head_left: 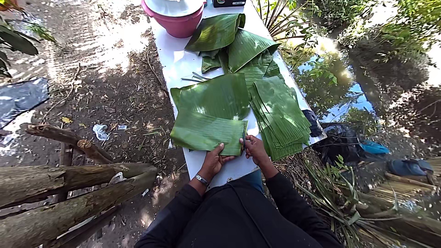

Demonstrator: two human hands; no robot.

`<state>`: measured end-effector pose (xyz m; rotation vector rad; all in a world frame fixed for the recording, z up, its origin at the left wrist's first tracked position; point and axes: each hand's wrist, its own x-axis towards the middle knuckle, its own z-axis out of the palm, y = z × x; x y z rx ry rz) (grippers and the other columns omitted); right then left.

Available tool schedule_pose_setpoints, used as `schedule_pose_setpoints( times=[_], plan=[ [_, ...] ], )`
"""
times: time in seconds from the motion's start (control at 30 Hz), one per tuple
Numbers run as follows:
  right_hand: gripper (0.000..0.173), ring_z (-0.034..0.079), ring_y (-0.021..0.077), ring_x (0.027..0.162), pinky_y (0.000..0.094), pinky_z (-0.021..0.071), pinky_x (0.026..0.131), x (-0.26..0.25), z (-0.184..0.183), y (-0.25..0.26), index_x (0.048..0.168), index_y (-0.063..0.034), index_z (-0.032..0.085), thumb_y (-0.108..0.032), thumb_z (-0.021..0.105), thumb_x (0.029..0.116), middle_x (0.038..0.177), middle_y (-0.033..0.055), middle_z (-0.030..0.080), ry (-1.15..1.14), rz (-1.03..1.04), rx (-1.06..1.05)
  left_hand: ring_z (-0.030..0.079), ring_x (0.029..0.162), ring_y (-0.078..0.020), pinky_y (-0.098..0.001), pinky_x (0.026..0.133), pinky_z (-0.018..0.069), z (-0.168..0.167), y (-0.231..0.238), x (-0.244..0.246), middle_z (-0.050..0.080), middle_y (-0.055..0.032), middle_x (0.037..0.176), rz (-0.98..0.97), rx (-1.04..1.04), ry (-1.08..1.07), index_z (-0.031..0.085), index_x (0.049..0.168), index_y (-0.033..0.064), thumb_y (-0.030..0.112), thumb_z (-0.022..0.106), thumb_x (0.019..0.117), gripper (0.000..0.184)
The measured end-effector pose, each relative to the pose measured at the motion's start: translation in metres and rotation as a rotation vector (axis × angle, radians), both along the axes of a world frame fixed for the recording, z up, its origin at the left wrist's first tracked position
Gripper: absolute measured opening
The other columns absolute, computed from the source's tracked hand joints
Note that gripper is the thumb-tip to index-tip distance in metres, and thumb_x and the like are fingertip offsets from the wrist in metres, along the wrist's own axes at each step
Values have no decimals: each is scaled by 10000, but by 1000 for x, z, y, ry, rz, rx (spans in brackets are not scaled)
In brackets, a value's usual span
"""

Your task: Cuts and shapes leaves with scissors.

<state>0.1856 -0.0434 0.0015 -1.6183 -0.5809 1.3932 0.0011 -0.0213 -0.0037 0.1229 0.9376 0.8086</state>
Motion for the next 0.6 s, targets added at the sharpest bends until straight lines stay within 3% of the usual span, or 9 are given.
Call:
schedule_pose_setpoints(
  times=[0.27, 0.6],
  plan=[
    [213, 424, 63, 395, 214, 401, 386, 6, 6, 9, 1040, 7, 593, -199, 644, 1027, 626, 38, 583, -17, 21, -48, 751, 813, -379, -481, 665, 648, 0, -1, 0, 707, -266, 1046, -15, -2, 5, 429, 1338, -14, 100, 458, 1089, 275],
    [142, 490, 70, 421, 204, 391, 384, 8, 3, 4, 1040, 28, 584, -97, 645, 1011, 677, 71, 660, -20, 20, -7, 750, 803, -373, -478, 657, 646, -1, -1, -1, 709, -256, 1038, -17, 4, 13, 421, 1341, -4, 96, 459, 1088, 275]
  ],
)
